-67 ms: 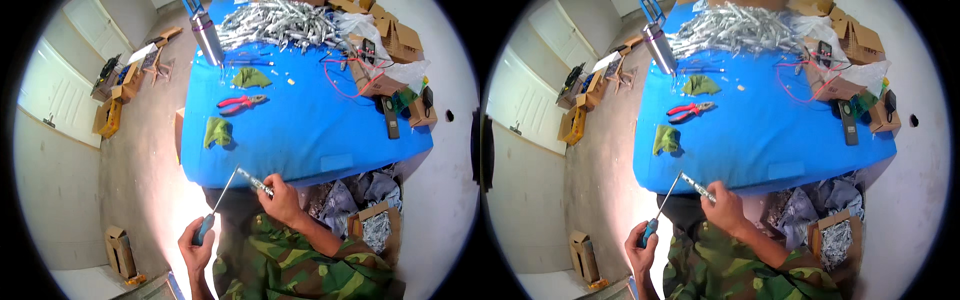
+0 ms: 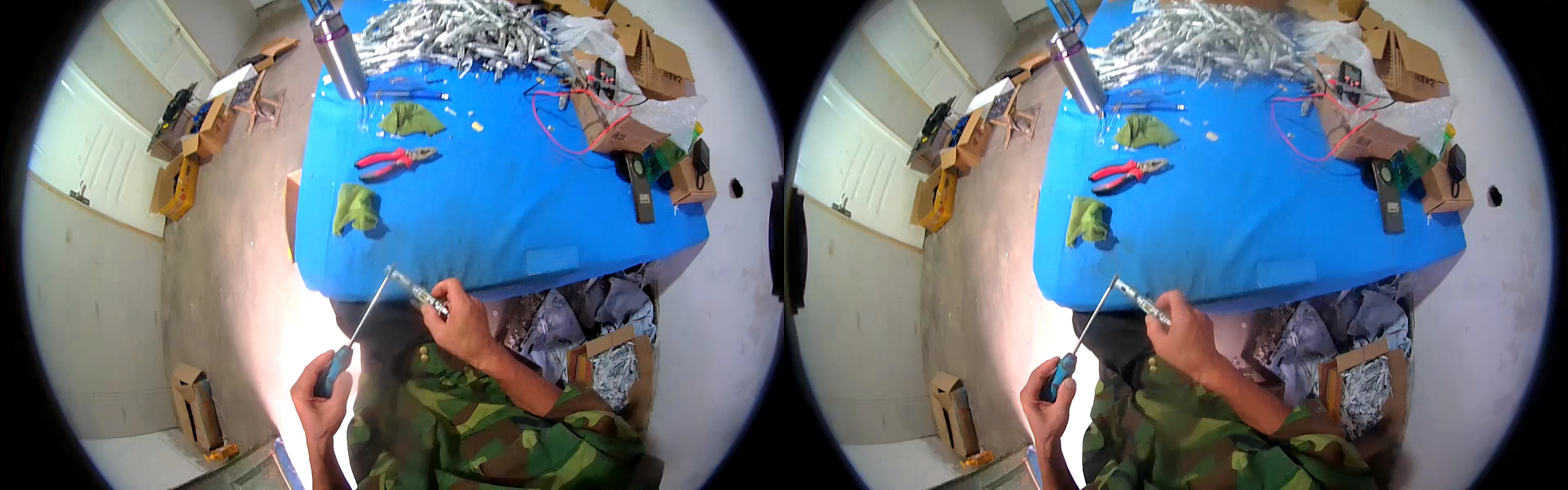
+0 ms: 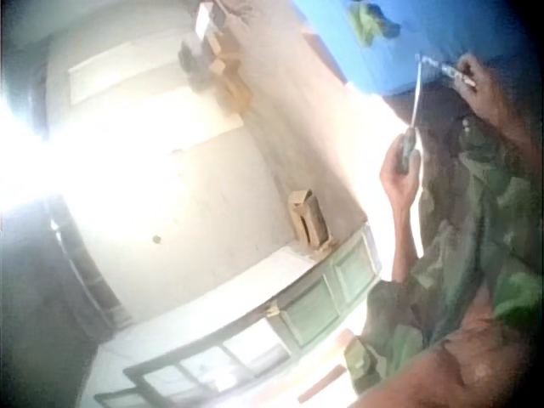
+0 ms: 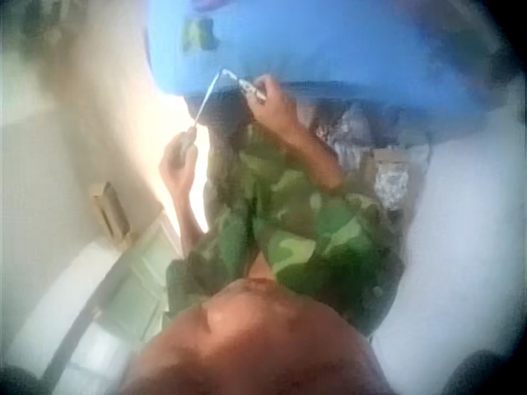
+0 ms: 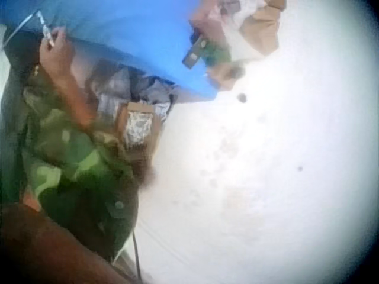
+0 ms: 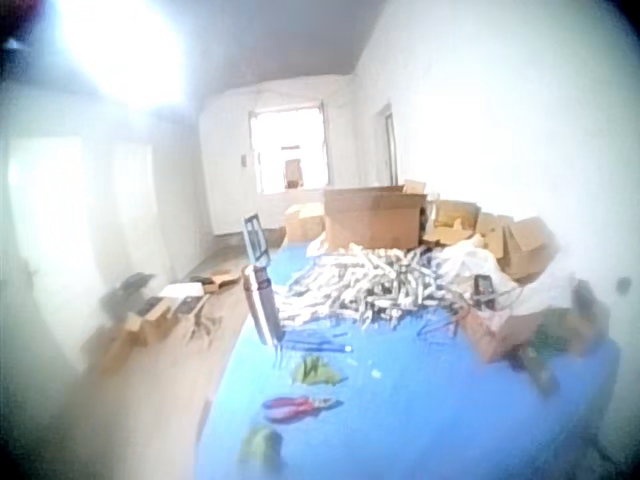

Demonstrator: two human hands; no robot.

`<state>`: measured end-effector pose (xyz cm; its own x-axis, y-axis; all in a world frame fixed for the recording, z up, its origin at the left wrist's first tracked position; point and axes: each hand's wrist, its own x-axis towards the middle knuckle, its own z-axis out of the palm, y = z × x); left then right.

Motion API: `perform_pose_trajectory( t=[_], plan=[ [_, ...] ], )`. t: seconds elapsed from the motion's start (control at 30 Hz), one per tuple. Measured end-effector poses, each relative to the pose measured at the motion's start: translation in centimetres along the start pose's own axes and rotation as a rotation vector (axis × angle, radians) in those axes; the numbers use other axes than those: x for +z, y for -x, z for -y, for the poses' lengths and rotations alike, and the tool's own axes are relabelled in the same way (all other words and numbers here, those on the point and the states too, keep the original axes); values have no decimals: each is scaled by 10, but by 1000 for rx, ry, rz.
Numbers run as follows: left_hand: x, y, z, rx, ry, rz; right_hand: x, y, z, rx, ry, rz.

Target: The person uses a screwdriver and pliers to take apart a small mechanical component, removing screws and pulling internal parts free.

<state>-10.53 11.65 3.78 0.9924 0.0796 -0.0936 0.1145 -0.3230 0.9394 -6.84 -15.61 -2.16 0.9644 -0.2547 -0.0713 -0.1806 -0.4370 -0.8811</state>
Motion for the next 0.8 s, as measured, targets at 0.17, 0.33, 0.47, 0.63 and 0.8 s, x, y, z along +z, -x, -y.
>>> perform_pose_trajectory(
  t=[0.17,0.33,0.47,0.63,0.8],
  plan=[
    [-6,6,0,41,-101,37,16,7,-13,81,-243,-36],
    [-13,10,-1,85,-226,50,16,12,-4,171,-272,38],
    [-15,11,-4,147,-237,69,15,10,-4,154,-264,74],
    [-10,5,-8,352,-400,53,17,8,-8,127,-299,102],
    [-9,4,-5,490,-626,39,18,4,-12,175,-430,182]
  ],
)
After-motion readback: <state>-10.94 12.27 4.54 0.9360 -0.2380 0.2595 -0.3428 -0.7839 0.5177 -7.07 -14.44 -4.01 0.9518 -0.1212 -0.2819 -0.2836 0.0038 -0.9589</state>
